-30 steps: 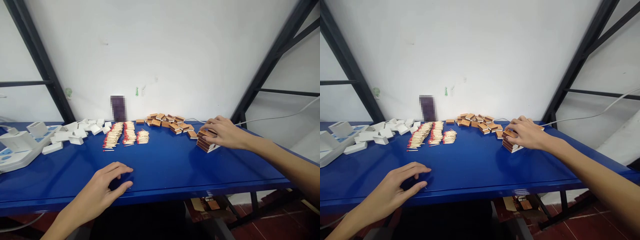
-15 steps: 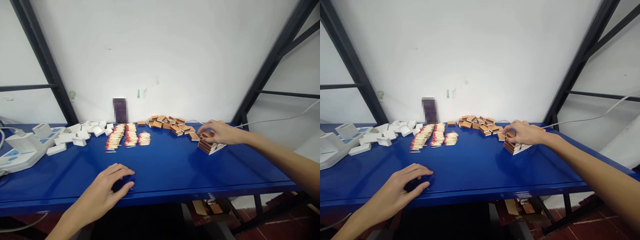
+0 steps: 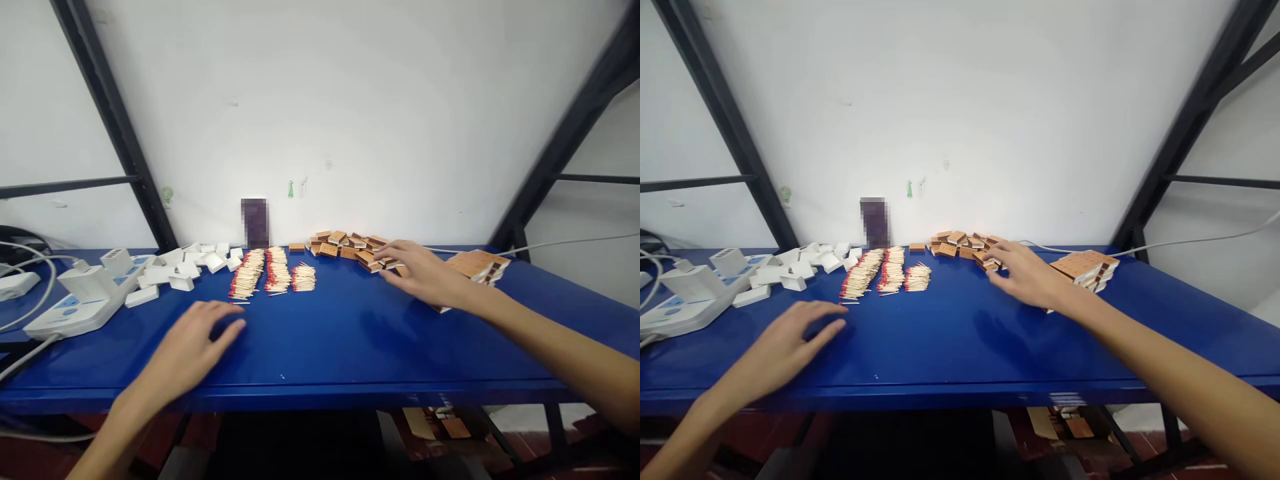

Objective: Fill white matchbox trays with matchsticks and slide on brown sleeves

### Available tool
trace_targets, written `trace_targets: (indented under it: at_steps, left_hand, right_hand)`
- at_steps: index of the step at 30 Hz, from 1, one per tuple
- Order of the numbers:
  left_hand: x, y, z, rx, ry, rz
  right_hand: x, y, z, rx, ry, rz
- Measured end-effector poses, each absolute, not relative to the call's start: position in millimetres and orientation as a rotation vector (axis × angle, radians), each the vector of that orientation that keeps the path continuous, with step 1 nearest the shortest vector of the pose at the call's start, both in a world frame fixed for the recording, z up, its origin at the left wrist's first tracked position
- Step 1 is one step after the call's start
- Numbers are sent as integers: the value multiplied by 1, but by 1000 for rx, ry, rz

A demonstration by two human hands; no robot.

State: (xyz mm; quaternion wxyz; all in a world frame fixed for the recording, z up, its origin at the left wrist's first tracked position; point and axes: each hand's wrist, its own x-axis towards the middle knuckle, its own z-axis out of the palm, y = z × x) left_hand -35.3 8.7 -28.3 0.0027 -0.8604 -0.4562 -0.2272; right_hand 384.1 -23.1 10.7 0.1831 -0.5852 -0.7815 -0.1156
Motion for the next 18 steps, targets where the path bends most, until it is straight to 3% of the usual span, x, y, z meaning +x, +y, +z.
trace_targets:
  at_steps: [7,18]
  left_hand:
    - [-130,44,-24,-2274,-1668,-642]
    - [-109,112,-9,-2103,-1435,-151]
  right_hand:
    - [356,58,-15,-2269,-1978,-438]
    - [360,64,-30,-2193,-1918,-573]
